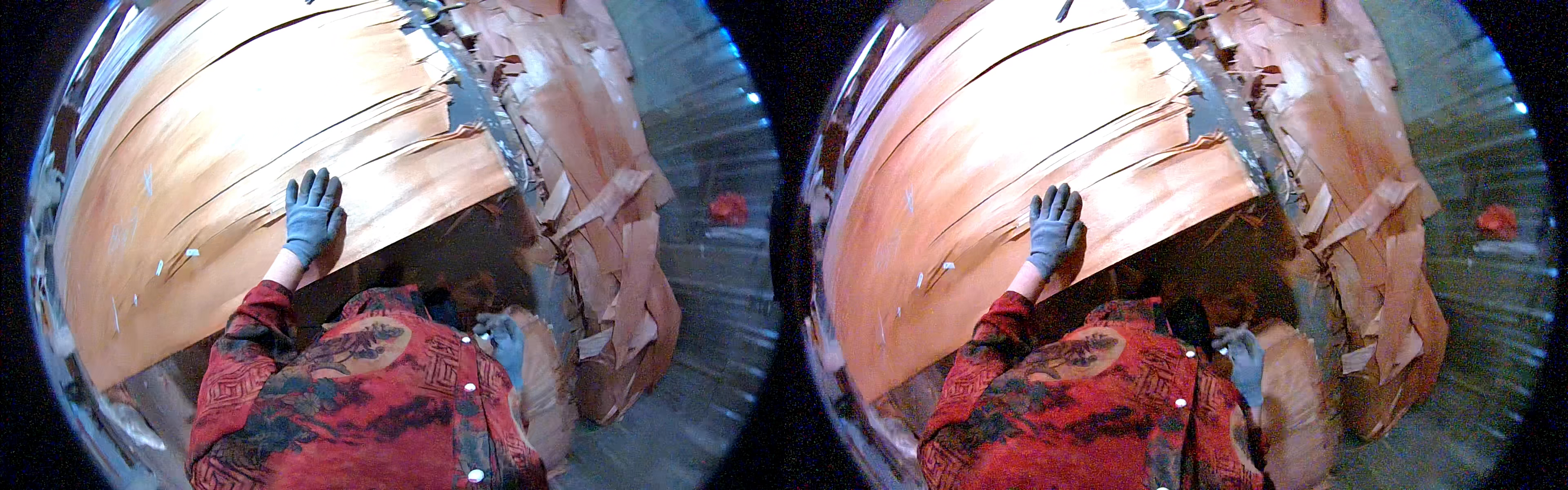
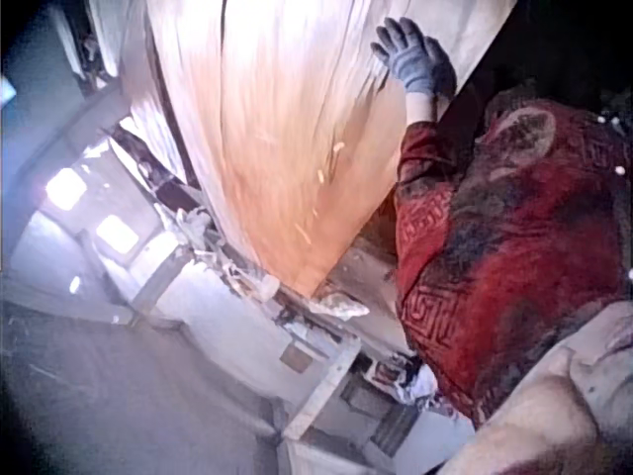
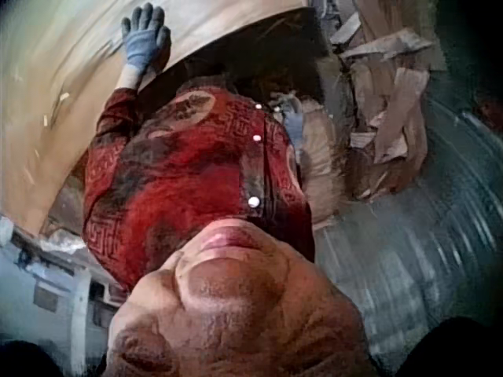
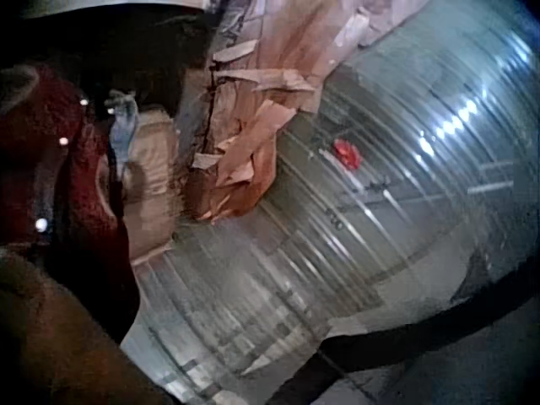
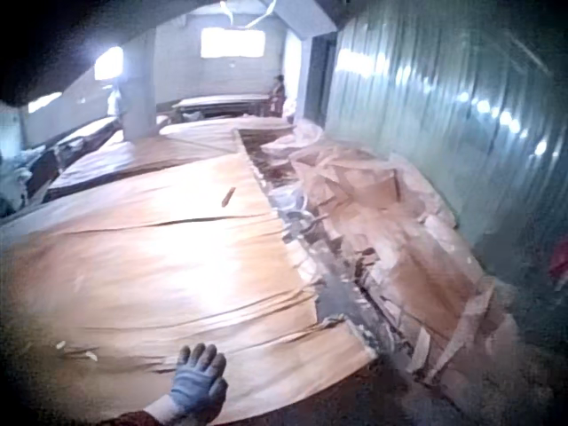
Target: The person removes a plastic sheet from a stack of wooden planks. They then use a utility knife to scrape and clean the surface of the wood, removing loose fibers and debris. Finally, they use a brush to sweep away the dust and shavings from the plank.
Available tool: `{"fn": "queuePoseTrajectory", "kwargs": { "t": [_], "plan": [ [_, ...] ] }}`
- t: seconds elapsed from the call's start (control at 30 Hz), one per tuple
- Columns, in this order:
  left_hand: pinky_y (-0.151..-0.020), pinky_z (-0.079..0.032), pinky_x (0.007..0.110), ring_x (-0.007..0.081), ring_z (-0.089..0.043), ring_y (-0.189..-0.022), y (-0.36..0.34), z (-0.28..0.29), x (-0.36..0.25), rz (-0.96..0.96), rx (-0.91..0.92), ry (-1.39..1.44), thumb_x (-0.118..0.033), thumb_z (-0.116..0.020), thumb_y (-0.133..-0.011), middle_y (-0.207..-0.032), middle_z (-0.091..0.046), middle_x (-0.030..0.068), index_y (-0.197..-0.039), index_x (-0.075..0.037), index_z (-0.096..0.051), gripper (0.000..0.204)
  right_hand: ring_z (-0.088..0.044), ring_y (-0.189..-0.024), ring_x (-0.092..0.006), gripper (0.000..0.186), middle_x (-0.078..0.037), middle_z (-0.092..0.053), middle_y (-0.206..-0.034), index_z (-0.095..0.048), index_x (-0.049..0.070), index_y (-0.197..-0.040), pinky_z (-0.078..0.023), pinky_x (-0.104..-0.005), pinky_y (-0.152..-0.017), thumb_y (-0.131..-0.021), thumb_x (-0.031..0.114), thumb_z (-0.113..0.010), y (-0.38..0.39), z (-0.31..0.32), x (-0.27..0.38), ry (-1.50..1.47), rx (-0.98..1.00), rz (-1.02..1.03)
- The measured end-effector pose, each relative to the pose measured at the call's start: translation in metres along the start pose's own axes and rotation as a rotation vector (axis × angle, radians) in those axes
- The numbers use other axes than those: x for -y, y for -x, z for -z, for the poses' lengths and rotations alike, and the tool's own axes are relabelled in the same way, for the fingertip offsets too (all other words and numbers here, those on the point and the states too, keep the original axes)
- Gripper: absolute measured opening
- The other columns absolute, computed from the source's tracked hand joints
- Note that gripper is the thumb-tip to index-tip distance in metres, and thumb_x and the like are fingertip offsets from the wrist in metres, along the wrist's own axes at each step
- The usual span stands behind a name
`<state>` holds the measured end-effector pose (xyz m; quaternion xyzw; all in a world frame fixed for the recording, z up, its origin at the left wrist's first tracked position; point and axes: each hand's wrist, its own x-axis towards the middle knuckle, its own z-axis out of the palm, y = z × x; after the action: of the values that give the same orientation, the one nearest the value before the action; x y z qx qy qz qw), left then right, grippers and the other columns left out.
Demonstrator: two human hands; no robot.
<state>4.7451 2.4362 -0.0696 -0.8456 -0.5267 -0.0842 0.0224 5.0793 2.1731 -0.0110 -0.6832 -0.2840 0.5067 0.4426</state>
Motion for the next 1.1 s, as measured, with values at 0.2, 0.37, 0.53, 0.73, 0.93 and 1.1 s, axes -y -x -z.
{"fn": "queuePoseTrajectory", "kwargs": {
  "t": [0.2, 0.37, 0.53, 0.73, 0.93, 1.1],
  "plan": [
    [-0.107, -0.014, 0.053, 0.0361, -0.028, -0.13, -0.007, 0.012, -0.004, 0.082, 0.046, 0.025, -0.034, -0.055, -0.08, -0.141, -0.035, 0.0122, -0.133, -0.013, -0.041, 0.059, -0.058, -0.074, -0.012, 0.038, -0.005, -0.062, -0.084, -0.06, -0.001, -0.1, -0.045, -0.0253, -0.068, -0.087, 0.035, -0.059, -0.131, -0.048, 0.053, -0.021, 0.498, -0.147],
    [-0.109, -0.008, 0.048, 0.0366, -0.011, -0.136, -0.023, 0.009, -0.005, 0.199, -0.208, -0.034, -0.034, -0.062, -0.076, -0.146, -0.027, 0.0072, -0.141, -0.009, -0.021, 0.081, -0.058, -0.075, -0.0103, 0.036, -0.005, -0.062, -0.087, -0.06, -0.001, -0.104, -0.045, -0.0243, -0.069, -0.09, 0.032, -0.056, -0.19, -0.064, 0.072, -0.04, 0.81, -0.16],
    [-0.11, -0.011, 0.047, 0.035, -0.014, -0.136, -0.067, 0.006, 0.008, 0.402, -0.028, -0.055, -0.037, -0.056, -0.08, -0.145, -0.027, 0.0096, -0.14, -0.009, -0.026, 0.073, -0.057, -0.074, -0.009, 0.036, -0.003, -0.062, -0.084, -0.06, 0.0, -0.106, -0.044, -0.0233, -0.07, -0.091, 0.032, -0.054, -0.216, -0.064, 0.081, 0.051, 0.905, -0.183],
    [-0.108, -0.013, 0.051, 0.0326, -0.024, -0.133, -0.079, 0.0, 0.012, 0.355, 0.033, -0.067, -0.036, -0.052, -0.082, -0.143, -0.031, 0.0107, -0.136, -0.016, -0.037, 0.059, -0.057, -0.076, -0.0101, 0.042, -0.003, -0.062, -0.083, -0.058, 0.0, -0.112, -0.044, -0.0237, -0.072, -0.089, 0.035, -0.056, -0.203, -0.063, 0.082, -0.011, 0.866, -0.363],
    [-0.106, -0.015, 0.052, 0.0348, -0.029, -0.13, -0.094, 0.001, 0.021, 0.319, -0.021, -0.039, -0.031, -0.049, -0.084, -0.14, -0.036, 0.0121, -0.133, -0.015, -0.042, 0.052, -0.058, -0.073, -0.0109, 0.035, -0.005, -0.061, -0.083, -0.058, -0.002, -0.093, -0.045, -0.0248, -0.071, -0.091, 0.033, -0.054, -0.182, -0.103, 0.085, 0.012, 0.669, -0.275],
    [-0.106, -0.017, 0.052, 0.0349, -0.029, -0.13, -0.091, 0.0, 0.027, 0.276, -0.037, 0.025, -0.033, -0.052, -0.084, -0.14, -0.037, 0.0106, -0.132, -0.014, -0.042, 0.053, -0.059, -0.071, -0.0115, 0.031, -0.005, -0.061, -0.083, -0.059, 0.0, -0.089, -0.045, -0.0253, -0.068, -0.091, 0.03, -0.054, -0.165, -0.124, 0.087, 0.032, 0.483, -0.237]
  ]
}}
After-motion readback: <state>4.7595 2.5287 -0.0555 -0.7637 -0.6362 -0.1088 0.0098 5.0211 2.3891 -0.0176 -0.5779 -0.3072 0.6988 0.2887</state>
